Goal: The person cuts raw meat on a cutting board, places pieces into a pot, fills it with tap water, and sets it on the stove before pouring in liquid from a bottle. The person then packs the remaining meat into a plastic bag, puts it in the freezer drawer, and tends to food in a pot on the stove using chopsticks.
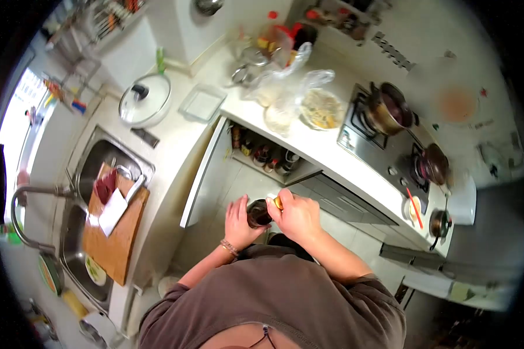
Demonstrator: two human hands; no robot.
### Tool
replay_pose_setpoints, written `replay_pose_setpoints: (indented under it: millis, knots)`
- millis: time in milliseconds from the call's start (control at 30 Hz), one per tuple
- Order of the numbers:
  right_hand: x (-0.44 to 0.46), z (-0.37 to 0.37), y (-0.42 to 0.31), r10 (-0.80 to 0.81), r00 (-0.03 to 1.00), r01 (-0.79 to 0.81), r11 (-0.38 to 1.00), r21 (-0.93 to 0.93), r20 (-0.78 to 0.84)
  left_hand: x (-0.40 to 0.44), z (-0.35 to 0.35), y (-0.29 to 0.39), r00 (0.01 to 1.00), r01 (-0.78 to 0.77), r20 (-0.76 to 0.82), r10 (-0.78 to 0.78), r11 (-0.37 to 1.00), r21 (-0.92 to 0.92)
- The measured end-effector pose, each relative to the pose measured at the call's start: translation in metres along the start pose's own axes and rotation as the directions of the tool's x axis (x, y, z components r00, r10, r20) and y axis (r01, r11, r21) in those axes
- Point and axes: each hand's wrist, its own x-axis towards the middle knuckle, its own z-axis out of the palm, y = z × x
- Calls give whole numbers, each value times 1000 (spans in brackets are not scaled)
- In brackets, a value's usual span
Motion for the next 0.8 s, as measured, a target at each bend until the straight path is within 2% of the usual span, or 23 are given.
replay_pose_setpoints:
  millis: [67, 133, 200, 233, 300, 333, 400, 500, 600, 633, 733, 800]
  knots:
    - [1, -24, 3, -142, 985, 136, 989, -64, -95, 10, 10, 15, 996, 89, 6, -89, 982, -165]
    - [2, -46, 17, -287, 950, 271, 954, -129, -123, 28, 4, 28, 998, -58, 11, 62, 975, -213]
    - [7, -71, 24, -403, 900, 380, 912, -156, -165, 46, -11, 41, 972, -129, 159, 174, 958, -255]
    - [10, -83, 27, -447, 877, 426, 893, -147, -174, 56, -26, 52, 940, -88, 288, 186, 943, -321]
    - [18, -108, 35, -562, 796, 559, 825, -85, -226, 81, -52, 78, 826, 33, 522, 212, 907, -421]
    - [21, -124, 37, -609, 778, 604, 792, -83, -153, 94, -56, 83, 724, 78, 623, 295, 863, -499]
    - [31, -154, 44, -642, 765, 644, 765, 18, -55, 112, -58, 94, 605, 128, 678, 417, 790, -600]
    - [43, -191, 67, -631, 767, 642, 755, 134, -116, 144, -53, 108, 514, 218, 727, 455, 750, -624]
    - [51, -220, 110, -664, 738, 658, 669, 345, -122, 182, -34, 129, 393, 308, 799, 456, 753, -581]
    - [54, -234, 126, -679, 732, 626, 640, 445, -55, 195, -25, 138, 396, 226, 780, 485, 771, -595]
    - [73, -249, 185, -771, 629, 697, 504, 511, -97, 232, 2, 172, 354, 225, 773, 526, 755, -617]
    - [72, -266, 210, -679, 730, 570, 542, 618, -78, 250, 23, 193, 414, 253, 749, 517, 726, -640]
